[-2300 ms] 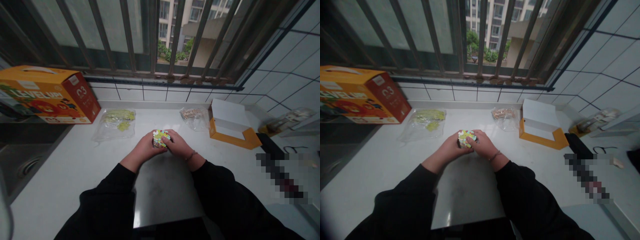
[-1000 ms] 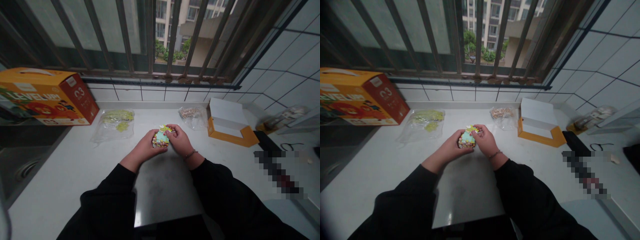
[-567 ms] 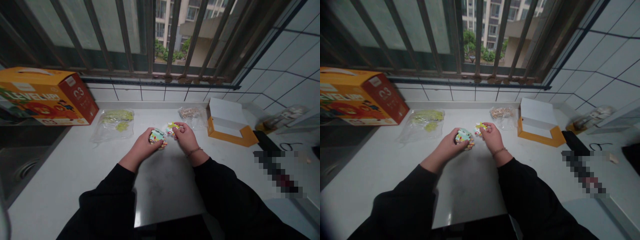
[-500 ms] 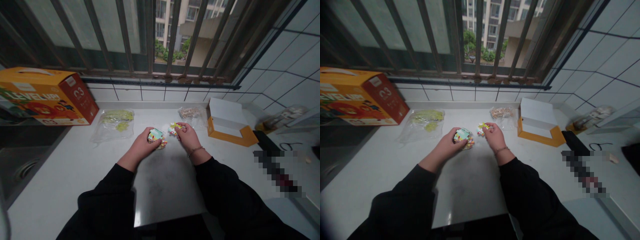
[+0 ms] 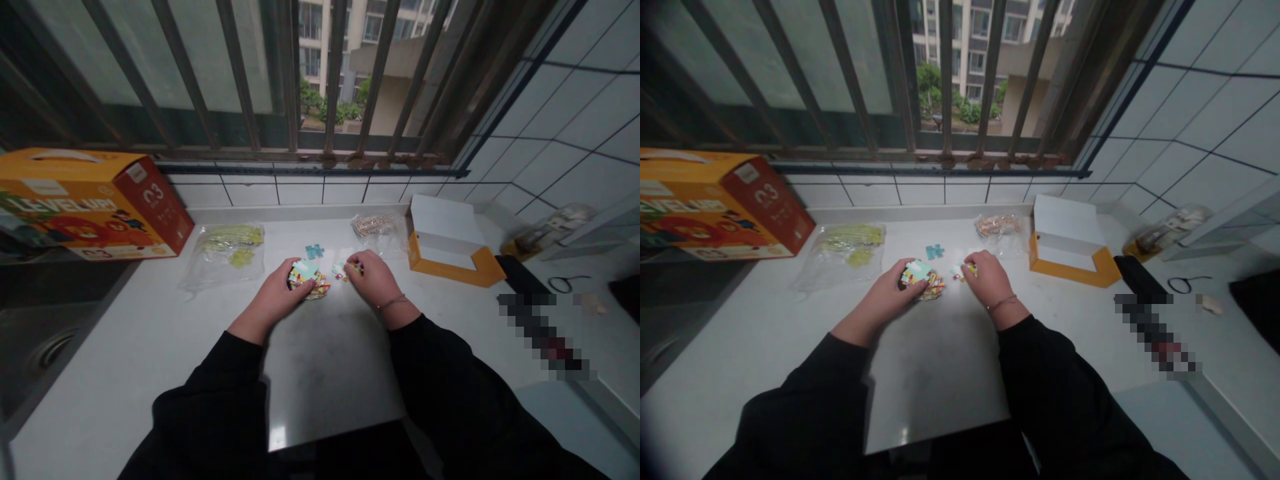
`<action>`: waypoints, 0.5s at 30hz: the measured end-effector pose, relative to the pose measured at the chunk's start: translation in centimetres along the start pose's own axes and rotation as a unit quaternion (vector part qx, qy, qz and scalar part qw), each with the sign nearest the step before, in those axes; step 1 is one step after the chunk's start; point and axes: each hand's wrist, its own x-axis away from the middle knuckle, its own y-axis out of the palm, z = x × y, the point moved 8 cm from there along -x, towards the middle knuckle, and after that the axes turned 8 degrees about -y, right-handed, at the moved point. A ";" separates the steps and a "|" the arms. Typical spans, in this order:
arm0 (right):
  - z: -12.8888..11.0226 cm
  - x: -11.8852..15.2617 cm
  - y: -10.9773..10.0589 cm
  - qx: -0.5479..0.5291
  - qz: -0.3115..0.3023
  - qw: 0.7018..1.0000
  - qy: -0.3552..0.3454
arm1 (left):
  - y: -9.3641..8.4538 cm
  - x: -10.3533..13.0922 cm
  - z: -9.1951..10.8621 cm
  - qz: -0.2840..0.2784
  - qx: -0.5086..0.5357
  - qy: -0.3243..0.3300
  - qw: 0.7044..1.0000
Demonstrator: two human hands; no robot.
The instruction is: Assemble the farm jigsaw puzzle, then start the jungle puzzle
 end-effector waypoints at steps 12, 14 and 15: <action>2.4 6.5 -3.2 0.199 -0.009 0.976 0.086 | 0.3 0.2 0.2 -0.020 -0.012 -0.011 1.000; 1.0 6.4 -3.2 0.190 0.017 0.980 0.051 | 0.4 0.2 0.2 -0.022 -0.006 -0.007 1.000; 0.0 6.0 -2.8 0.176 0.024 0.984 0.020 | 0.4 0.2 0.3 -0.022 -0.004 -0.007 1.000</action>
